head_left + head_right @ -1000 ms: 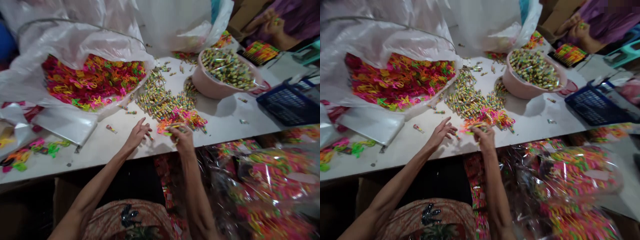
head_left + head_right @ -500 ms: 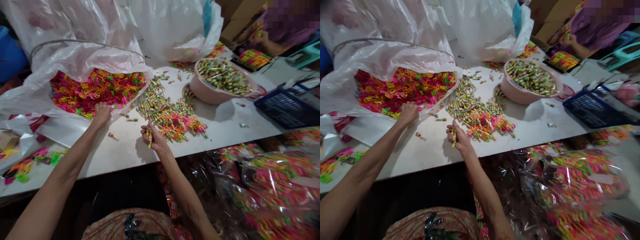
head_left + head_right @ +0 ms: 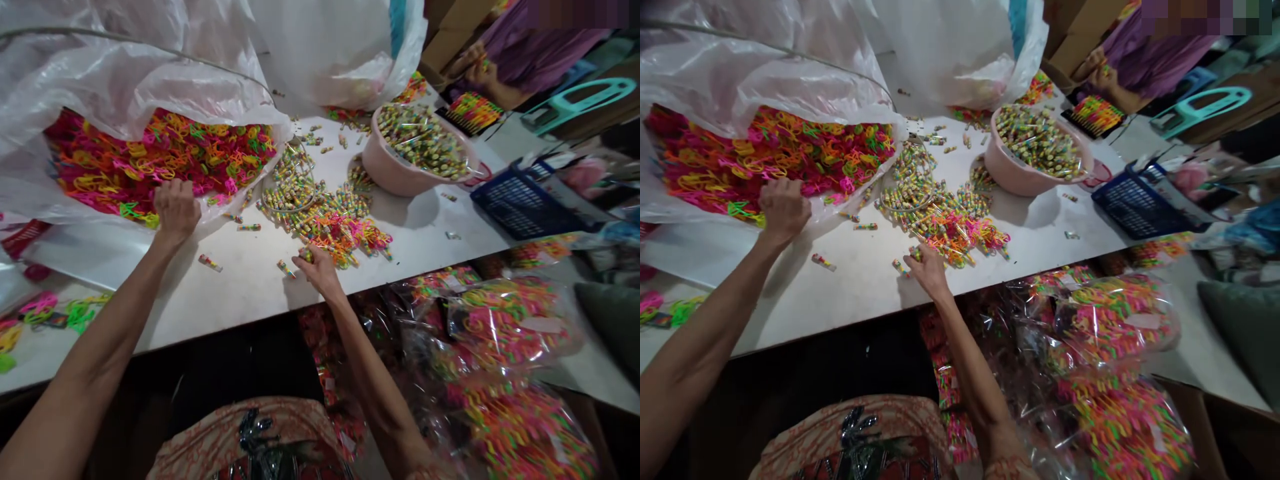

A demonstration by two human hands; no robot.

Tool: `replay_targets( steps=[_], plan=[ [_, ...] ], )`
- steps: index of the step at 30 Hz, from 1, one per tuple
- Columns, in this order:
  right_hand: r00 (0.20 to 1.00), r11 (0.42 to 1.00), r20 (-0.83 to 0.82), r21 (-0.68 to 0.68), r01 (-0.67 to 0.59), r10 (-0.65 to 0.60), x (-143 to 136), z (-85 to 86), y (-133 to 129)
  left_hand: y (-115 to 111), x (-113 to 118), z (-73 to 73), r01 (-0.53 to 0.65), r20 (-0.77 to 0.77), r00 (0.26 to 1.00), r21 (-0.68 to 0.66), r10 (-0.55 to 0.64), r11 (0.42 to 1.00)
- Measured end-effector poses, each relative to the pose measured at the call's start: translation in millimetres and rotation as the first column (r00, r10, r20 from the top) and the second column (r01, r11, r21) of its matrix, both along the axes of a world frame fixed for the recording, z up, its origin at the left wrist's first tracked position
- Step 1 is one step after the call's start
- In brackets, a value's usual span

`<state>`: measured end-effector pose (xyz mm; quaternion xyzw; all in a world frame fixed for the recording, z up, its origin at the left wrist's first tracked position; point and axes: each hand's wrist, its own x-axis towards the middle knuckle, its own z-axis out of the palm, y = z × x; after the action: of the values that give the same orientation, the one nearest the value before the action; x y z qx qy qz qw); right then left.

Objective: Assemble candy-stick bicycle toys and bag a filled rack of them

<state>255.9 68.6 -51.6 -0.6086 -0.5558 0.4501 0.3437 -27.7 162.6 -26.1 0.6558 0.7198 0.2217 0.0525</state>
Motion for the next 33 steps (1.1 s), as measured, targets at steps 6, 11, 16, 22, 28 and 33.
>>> replay_targets(
  steps=[6,11,16,22,28,33],
  plan=[
    [0.746,0.981,0.642,-0.061,-0.183,0.179,-13.7,-8.3,-14.9,-57.1,34.6,7.9,-0.236,0.921,0.326,-0.141,0.215,0.962],
    [0.985,0.982,-0.024,-0.077,-0.173,0.171,-25.2,-10.4,-9.8,-108.8,67.9,-8.0,0.032,0.809,-0.355,-0.491,0.469,0.871],
    [0.869,0.959,-0.475,-0.157,-0.234,0.135,-20.0,-1.1,-12.4,-130.3,84.1,-21.8,0.138,0.815,-0.336,-0.452,0.471,0.881],
    [0.865,0.918,-0.441,-0.184,-0.35,0.241,-10.3,10.7,-15.1,-139.2,85.6,-16.6,0.21,0.894,-0.192,-0.366,0.405,0.907],
    [0.829,0.913,-0.505,-0.172,-0.371,0.242,-3.1,16.5,-19.8,-143.1,88.5,-9.7,0.271,0.926,-0.1,-0.326,0.364,0.905],
    [0.783,0.88,-0.551,-0.17,-0.444,0.289,3.8,13.4,-20.0,-145.5,92.7,-11.2,0.352,0.911,-0.101,-0.344,0.401,0.871]
  ],
)
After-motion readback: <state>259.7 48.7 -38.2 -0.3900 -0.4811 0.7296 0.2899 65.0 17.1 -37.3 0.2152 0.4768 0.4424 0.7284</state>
